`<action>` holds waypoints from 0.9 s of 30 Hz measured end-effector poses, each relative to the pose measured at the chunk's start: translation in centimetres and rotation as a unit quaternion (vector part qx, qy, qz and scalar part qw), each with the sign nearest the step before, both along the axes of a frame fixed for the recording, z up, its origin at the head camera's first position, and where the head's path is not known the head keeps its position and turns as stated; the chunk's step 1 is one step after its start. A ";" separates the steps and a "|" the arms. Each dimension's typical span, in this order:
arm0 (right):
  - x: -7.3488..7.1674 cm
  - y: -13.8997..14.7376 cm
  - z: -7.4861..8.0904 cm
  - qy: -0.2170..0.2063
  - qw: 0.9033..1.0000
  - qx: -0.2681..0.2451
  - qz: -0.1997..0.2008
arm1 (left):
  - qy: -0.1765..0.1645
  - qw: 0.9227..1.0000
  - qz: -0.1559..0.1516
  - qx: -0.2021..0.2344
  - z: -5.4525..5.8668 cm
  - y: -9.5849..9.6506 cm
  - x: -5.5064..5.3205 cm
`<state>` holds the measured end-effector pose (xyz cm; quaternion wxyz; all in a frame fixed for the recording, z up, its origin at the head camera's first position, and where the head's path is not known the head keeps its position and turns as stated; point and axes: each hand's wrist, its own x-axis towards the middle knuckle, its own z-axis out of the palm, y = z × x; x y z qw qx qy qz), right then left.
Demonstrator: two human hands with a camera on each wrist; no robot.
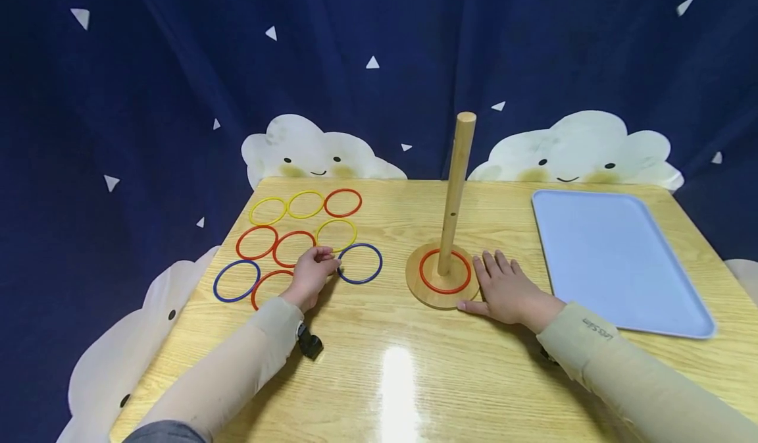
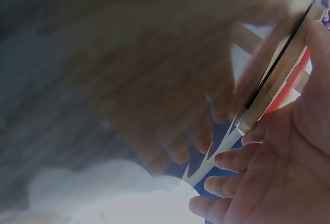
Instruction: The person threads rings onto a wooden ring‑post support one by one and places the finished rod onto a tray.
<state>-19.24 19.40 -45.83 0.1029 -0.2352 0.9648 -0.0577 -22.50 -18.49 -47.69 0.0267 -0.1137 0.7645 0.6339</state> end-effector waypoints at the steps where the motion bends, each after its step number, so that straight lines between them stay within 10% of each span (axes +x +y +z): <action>1: 0.0 0.0 0.0 0.002 1.000 0.001 -0.001 | -0.002 1.000 0.001 -0.010 0.1 0.1 -0.1; 27: 0.7 0.2 0.0 0.007 1.000 -0.025 0.008 | -0.016 0.985 -0.034 -0.168 0.8 0.8 -0.4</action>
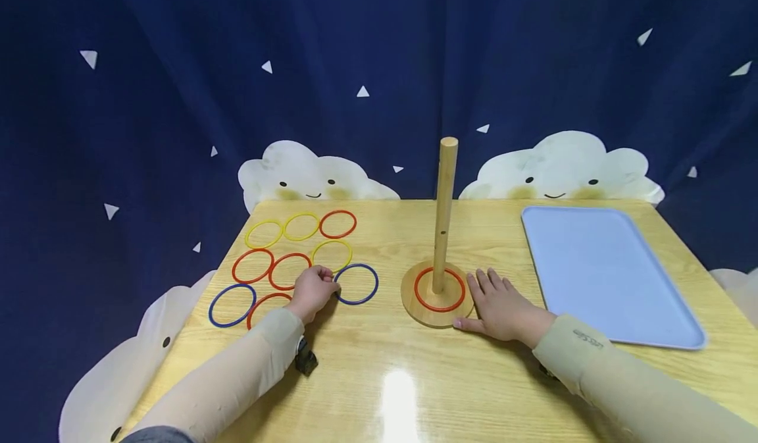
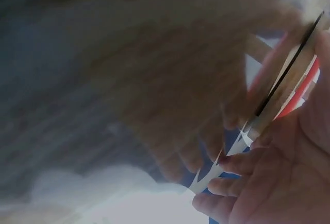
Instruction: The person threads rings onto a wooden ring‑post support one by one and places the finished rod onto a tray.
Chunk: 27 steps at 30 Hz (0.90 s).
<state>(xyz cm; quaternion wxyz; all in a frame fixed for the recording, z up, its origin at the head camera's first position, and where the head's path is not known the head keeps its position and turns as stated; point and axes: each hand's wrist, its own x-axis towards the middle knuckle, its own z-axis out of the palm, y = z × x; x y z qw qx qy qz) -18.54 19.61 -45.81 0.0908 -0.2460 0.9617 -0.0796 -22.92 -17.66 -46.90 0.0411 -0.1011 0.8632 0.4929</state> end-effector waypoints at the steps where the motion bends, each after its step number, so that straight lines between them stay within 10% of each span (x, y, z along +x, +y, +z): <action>1: 0.1 0.0 -0.1 0.002 1.000 -0.003 0.002 | 0.000 1.000 -0.001 -0.011 -0.1 0.0 0.1; 15: -0.2 -0.2 -0.2 0.060 0.998 0.016 0.006 | 0.023 0.984 -0.095 -0.147 1.0 -0.5 -1.0; 27: -0.3 0.0 0.1 0.054 0.998 0.029 0.010 | 0.037 0.925 -0.231 -0.300 2.2 0.0 -1.7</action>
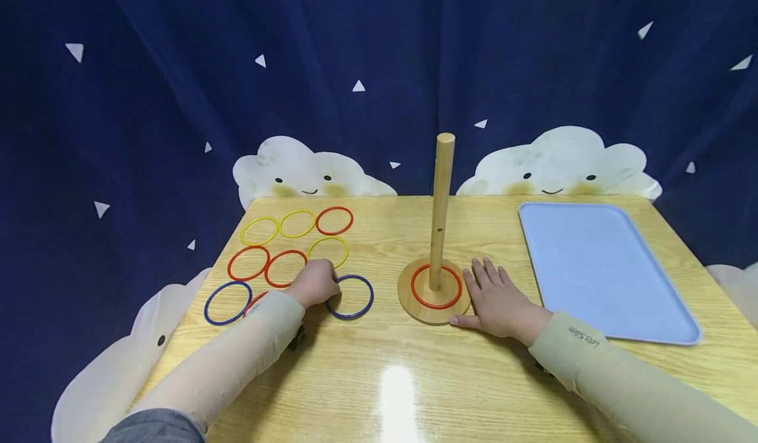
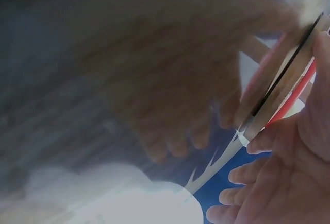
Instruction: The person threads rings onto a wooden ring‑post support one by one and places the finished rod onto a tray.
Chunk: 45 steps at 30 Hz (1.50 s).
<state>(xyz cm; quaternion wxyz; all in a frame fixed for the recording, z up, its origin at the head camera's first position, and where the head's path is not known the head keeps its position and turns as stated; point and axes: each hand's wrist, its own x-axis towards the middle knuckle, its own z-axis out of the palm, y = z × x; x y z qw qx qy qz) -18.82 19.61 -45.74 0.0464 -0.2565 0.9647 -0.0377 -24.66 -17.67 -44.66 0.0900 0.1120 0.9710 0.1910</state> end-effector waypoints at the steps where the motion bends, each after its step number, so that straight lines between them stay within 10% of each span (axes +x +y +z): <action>1: 0.0 0.0 -0.1 0.000 1.000 -0.003 0.001 | -0.001 1.000 0.001 0.003 0.1 -0.1 0.0; 8: -0.2 0.0 -0.5 -0.003 1.000 -0.008 0.004 | -0.060 0.985 0.056 0.152 0.8 -0.9 0.3; 17: 0.0 -0.2 0.0 -0.015 1.000 0.001 -0.008 | -0.158 0.886 0.119 0.419 2.5 -0.6 0.1; 25: 0.0 -0.1 -0.2 -0.019 1.000 -0.007 -0.009 | -0.164 0.821 0.107 0.536 5.5 0.2 -0.4; 33: -0.1 0.2 -0.5 -0.012 1.000 -0.015 -0.008 | -0.154 0.738 0.069 0.654 10.3 2.2 -0.3; 45: -0.5 0.7 -1.9 0.007 1.000 -0.007 -0.005 | -0.108 0.664 -0.013 0.740 16.6 4.1 0.5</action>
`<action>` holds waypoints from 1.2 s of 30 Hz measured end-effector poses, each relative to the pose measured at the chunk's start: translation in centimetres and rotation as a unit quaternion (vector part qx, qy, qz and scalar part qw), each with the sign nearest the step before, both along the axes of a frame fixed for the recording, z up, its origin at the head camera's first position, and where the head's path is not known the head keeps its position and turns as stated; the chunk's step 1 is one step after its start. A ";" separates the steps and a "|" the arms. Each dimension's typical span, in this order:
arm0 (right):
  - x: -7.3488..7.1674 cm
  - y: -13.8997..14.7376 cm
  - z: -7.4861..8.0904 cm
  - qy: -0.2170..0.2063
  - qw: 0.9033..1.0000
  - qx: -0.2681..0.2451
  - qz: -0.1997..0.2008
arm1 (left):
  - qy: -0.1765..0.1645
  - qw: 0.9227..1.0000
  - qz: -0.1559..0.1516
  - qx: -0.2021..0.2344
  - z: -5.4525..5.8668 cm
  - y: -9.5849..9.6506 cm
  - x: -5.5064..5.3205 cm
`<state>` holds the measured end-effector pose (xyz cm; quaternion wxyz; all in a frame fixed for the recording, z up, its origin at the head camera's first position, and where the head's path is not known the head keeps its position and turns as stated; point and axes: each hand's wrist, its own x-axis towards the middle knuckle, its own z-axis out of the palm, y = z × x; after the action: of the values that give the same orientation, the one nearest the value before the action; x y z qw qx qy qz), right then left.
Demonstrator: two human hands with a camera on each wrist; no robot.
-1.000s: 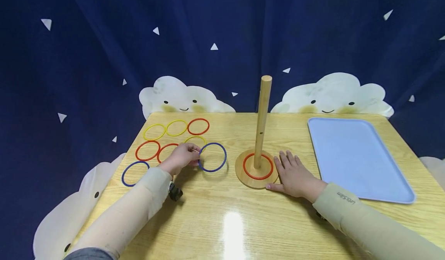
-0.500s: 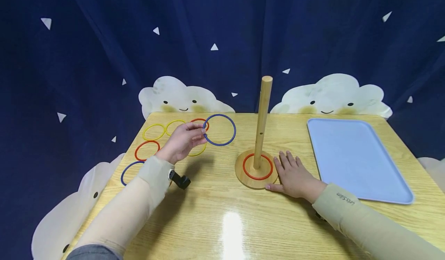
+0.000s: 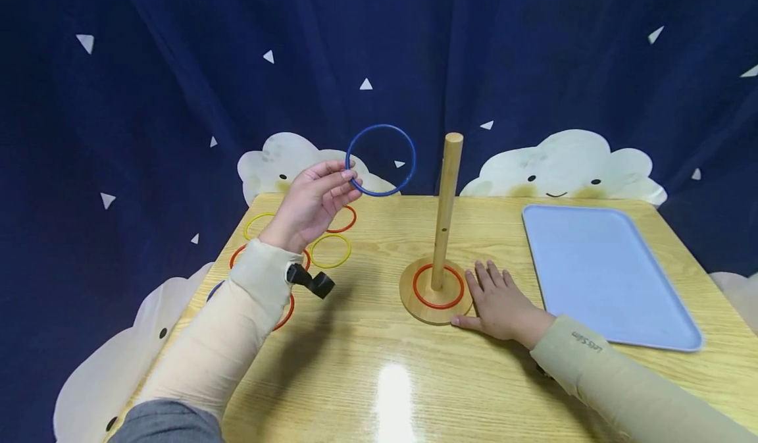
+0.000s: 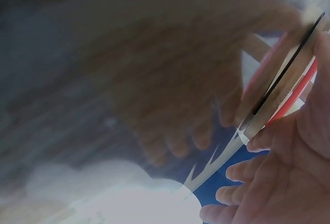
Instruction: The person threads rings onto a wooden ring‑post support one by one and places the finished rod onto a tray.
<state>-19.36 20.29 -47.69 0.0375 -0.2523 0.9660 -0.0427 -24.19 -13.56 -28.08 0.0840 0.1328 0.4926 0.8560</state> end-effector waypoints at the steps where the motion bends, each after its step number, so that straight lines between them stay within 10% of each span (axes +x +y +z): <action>1: 0.0 0.0 0.0 0.000 1.000 0.001 -0.001 | 0.009 1.000 0.002 0.008 0.6 0.1 0.0; 15: 0.5 -0.4 1.2 -0.012 1.000 0.008 -0.005 | 0.071 0.996 -0.013 0.059 5.1 3.2 1.2; 36: 0.4 -0.4 1.3 0.002 1.000 -0.002 0.000 | -0.036 0.996 -0.062 -0.059 -1.0 6.6 0.2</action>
<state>-18.94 19.93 -46.36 0.0349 -0.2525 0.9660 -0.0437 -23.96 -6.96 -29.11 0.1623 0.1270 0.5295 0.8229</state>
